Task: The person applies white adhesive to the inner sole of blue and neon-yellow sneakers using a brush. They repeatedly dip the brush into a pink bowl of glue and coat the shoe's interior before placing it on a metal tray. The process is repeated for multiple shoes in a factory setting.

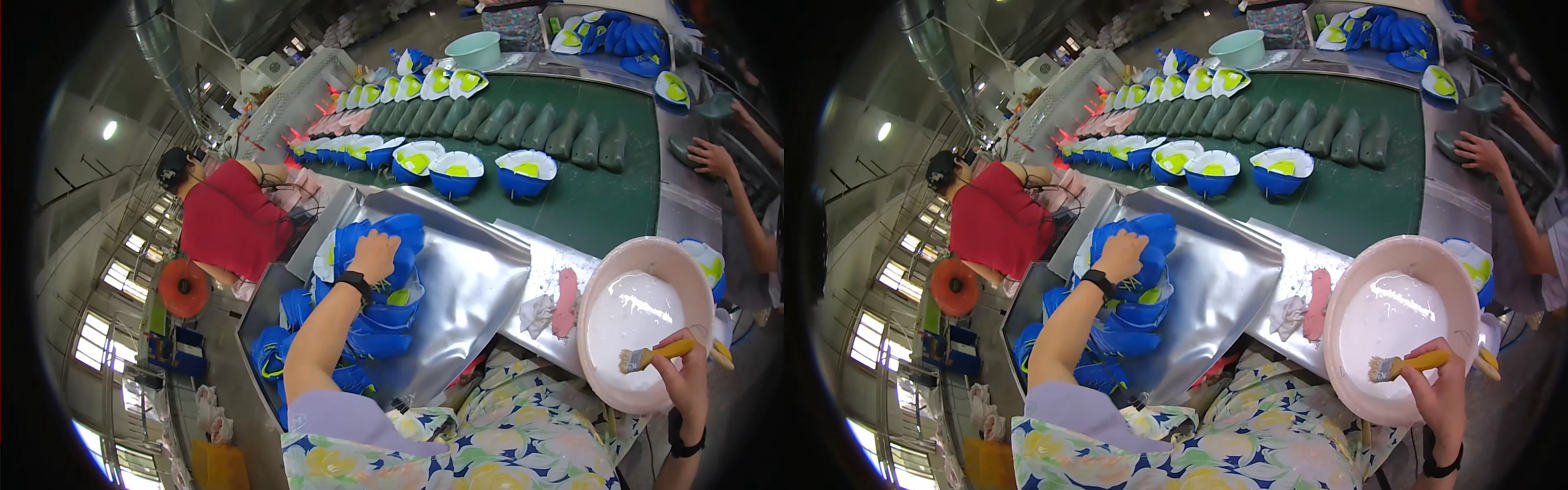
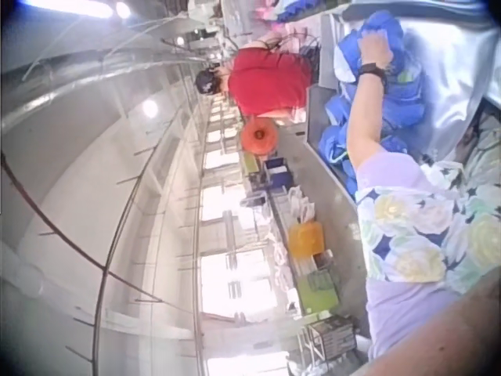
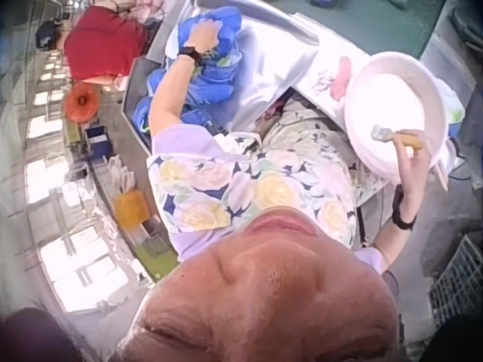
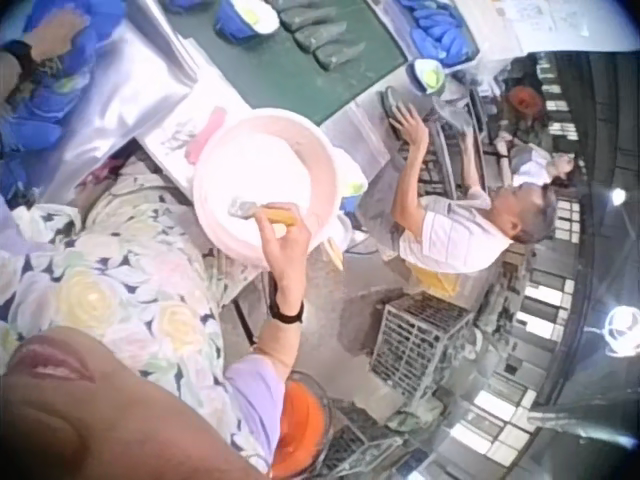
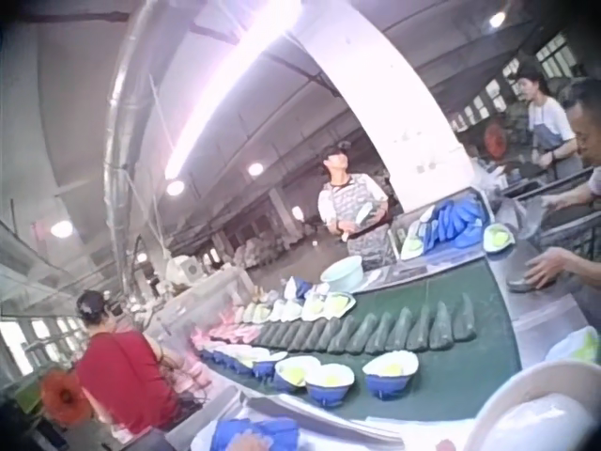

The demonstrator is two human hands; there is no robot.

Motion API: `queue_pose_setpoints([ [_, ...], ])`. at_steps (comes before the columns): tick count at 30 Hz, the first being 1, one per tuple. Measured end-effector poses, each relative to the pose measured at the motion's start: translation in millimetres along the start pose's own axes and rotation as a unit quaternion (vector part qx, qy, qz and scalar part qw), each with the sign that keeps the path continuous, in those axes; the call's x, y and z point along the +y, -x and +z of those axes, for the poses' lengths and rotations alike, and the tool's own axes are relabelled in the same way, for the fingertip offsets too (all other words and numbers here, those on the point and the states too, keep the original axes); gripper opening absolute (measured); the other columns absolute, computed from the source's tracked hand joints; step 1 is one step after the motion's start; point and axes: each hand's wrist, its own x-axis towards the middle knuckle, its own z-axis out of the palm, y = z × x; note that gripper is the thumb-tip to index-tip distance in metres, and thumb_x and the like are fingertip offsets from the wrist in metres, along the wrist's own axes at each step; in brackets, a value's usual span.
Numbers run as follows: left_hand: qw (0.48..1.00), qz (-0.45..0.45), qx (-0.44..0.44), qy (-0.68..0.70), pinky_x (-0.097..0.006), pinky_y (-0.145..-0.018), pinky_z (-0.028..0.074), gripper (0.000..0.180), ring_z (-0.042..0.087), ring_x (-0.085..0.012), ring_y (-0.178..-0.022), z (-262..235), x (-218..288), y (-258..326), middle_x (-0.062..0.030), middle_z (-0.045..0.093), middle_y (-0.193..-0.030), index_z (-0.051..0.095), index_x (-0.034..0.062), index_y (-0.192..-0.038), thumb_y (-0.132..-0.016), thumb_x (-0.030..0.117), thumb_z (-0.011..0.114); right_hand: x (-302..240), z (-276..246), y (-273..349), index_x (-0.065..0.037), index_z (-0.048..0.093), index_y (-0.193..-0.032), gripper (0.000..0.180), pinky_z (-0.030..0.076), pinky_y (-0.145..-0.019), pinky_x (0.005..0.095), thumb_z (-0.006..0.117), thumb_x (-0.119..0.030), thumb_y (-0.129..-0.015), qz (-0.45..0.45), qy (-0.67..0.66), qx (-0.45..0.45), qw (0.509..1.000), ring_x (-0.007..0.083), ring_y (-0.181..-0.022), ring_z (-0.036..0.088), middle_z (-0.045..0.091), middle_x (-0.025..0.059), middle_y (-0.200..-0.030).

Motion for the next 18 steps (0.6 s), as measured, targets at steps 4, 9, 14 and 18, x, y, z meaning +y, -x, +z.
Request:
queue_pose_setpoints([
  [4,0.992,0.048,0.048,0.103,-0.048,-0.080,0.052,0.048,0.064,-0.0366,-0.101,-66.6,-0.1,-40.0,-0.0170,0.068,-0.110,0.062,0.0077,-0.115,-0.071,0.017,0.077,17.9,-4.0,18.5,0.001,0.062,-0.094,0.018,0.049,-0.080,0.0303,0.071,0.000,-0.079,-0.010,-0.008,0.037,0.999,0.0186,-0.085,0.064,0.065,0.0089,-0.089],
  [9,0.784,-0.090,-0.174,0.589,-0.037,-0.082,0.052,0.067,0.064,-0.0243,-0.105,1.1,12.5,-71.4,-0.0136,0.070,-0.115,0.059,-0.0014,-0.131,-0.077,0.030,0.085,4.8,7.2,20.8,0.001,0.063,-0.094,0.017,0.049,-0.081,0.0297,0.072,-0.002,-0.080,0.004,-0.036,0.033,0.999,0.0169,-0.088,0.065,0.067,0.0086,-0.091],
  [14,0.936,-0.242,0.155,0.204,-0.046,-0.094,0.047,0.070,0.057,-0.0348,-0.115,65.8,59.6,-39.8,-0.0185,0.062,-0.126,0.056,0.0060,-0.136,-0.077,0.027,0.086,30.2,1.4,22.4,0.000,0.063,-0.095,0.016,0.049,-0.084,0.0287,0.073,-0.003,-0.083,0.014,-0.048,0.042,0.998,0.0154,-0.088,0.064,0.067,0.0069,-0.092],
  [18,0.894,0.100,0.073,0.430,-0.048,-0.113,0.037,0.058,0.039,-0.0433,-0.137,0.5,75.7,-9.2,-0.0234,0.044,-0.145,0.056,0.0060,-0.133,-0.076,-0.001,0.066,57.0,-17.8,7.2,0.001,0.062,-0.103,0.018,0.051,-0.076,0.0257,0.070,-0.005,-0.088,0.034,-0.067,0.077,0.994,0.0122,-0.085,0.063,0.065,0.0058,-0.094],
])
